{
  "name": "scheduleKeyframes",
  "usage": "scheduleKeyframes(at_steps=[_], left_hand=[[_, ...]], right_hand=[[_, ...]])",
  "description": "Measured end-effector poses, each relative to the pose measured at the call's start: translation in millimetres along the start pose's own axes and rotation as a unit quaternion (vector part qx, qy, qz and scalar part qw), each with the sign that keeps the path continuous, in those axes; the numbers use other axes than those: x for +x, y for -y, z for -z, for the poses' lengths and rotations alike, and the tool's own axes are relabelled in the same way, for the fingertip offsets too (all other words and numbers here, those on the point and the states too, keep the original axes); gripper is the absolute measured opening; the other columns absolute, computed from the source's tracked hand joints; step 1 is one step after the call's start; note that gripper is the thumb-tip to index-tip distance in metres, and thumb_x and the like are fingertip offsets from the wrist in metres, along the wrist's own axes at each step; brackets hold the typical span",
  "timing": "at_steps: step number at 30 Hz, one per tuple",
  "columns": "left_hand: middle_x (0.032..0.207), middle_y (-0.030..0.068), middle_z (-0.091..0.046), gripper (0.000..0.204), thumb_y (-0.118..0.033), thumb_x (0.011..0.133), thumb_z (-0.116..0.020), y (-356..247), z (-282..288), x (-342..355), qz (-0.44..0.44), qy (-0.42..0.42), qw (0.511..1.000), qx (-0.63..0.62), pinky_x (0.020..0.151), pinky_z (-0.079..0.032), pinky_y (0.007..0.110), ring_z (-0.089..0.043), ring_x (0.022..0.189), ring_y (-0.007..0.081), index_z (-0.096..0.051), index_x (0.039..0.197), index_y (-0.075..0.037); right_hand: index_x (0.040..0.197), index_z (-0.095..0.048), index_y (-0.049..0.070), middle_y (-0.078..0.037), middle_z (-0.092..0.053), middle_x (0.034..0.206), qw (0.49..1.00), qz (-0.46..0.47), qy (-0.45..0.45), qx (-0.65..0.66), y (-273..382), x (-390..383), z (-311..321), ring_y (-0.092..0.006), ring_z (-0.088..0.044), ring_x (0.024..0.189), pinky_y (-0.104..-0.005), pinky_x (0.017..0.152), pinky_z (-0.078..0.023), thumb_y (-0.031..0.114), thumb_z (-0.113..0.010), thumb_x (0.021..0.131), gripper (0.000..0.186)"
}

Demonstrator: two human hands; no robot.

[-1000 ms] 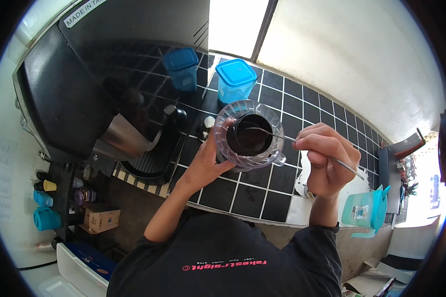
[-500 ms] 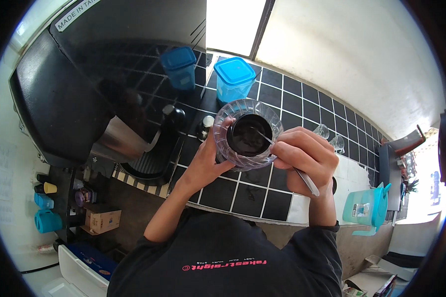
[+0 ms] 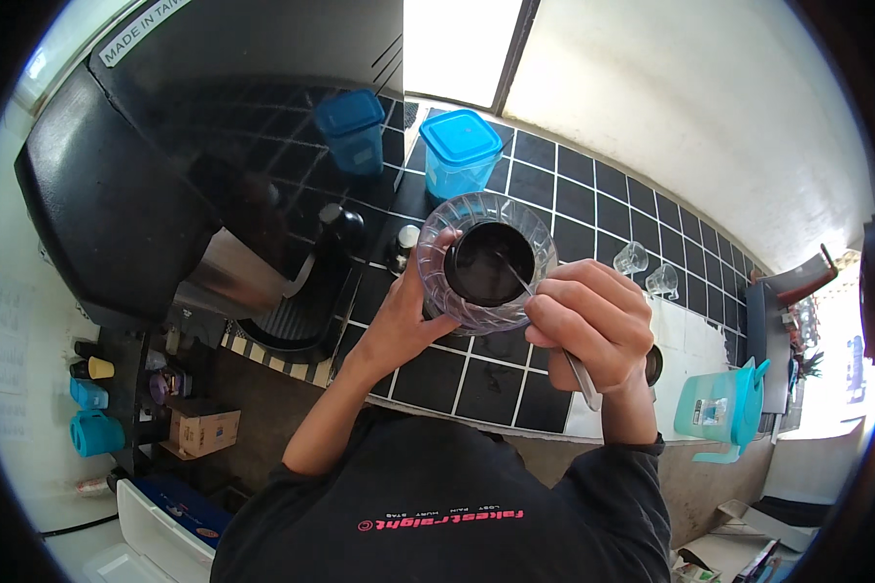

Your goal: The person is preparing a coffee drink by stirring a dark liquid in a pitcher, adding powder, and pouring water.

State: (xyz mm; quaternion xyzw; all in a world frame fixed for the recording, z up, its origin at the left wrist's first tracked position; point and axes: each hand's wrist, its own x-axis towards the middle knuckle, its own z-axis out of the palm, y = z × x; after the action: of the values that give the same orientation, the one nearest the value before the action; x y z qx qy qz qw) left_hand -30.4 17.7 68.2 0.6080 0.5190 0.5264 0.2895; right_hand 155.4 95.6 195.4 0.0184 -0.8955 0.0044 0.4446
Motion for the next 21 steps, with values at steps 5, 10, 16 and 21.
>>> scheduleKeyframes(at_steps=[5, 10, 16, 21], left_hand=[[0.147, 0.0186, -0.041, 0.089, -0.011, 0.076, -0.075, 0, 0, 0, -0.005, -0.003, 1.0, 0.008, 0.112, -0.033, 0.042, -0.04, 0.137, 0.0365, -0.024, 0.148, -0.005], [0.147, 0.019, -0.041, 0.089, -0.012, 0.077, -0.075, 3, -2, -1, 0.01, -0.004, 1.0, -0.026, 0.112, -0.033, 0.042, -0.04, 0.137, 0.0367, -0.023, 0.148, -0.005], [0.147, 0.0191, -0.041, 0.089, -0.014, 0.077, -0.076, 3, -1, -1, 0.001, -0.008, 1.0, -0.025, 0.112, -0.033, 0.043, -0.04, 0.137, 0.0369, -0.023, 0.148, -0.005], [0.148, 0.0194, -0.04, 0.09, -0.015, 0.078, -0.076, -5, 1, -1, 0.008, 0.0, 1.0, -0.011, 0.112, -0.032, 0.042, -0.04, 0.137, 0.0366, -0.022, 0.149, -0.005]], right_hand=[[0.079, -0.062, 0.003, -0.006, -0.057, 0.07, 0.999, -0.018, -0.001, 0.029, 3, -1, 0, -0.02, -0.059, 0.061, -0.0302, 0.052, -0.048, 0.017, -0.077, 0.066, 0.024], [0.078, -0.065, -0.001, -0.01, -0.062, 0.067, 0.997, -0.026, -0.014, 0.075, 2, -2, 2, -0.0247, -0.063, 0.059, -0.0317, 0.052, -0.05, 0.013, -0.072, 0.077, 0.015], [0.078, -0.063, 0.002, -0.007, -0.058, 0.065, 0.994, -0.025, -0.044, 0.098, 2, 4, 8, -0.0197, -0.06, 0.057, -0.0281, 0.051, -0.049, 0.024, -0.075, 0.078, 0.025], [0.077, -0.064, 0.002, -0.007, -0.058, 0.065, 0.993, -0.029, -0.074, 0.084, 5, 4, 15, -0.02, -0.061, 0.057, -0.0284, 0.049, -0.049, 0.026, -0.073, 0.08, 0.026]])
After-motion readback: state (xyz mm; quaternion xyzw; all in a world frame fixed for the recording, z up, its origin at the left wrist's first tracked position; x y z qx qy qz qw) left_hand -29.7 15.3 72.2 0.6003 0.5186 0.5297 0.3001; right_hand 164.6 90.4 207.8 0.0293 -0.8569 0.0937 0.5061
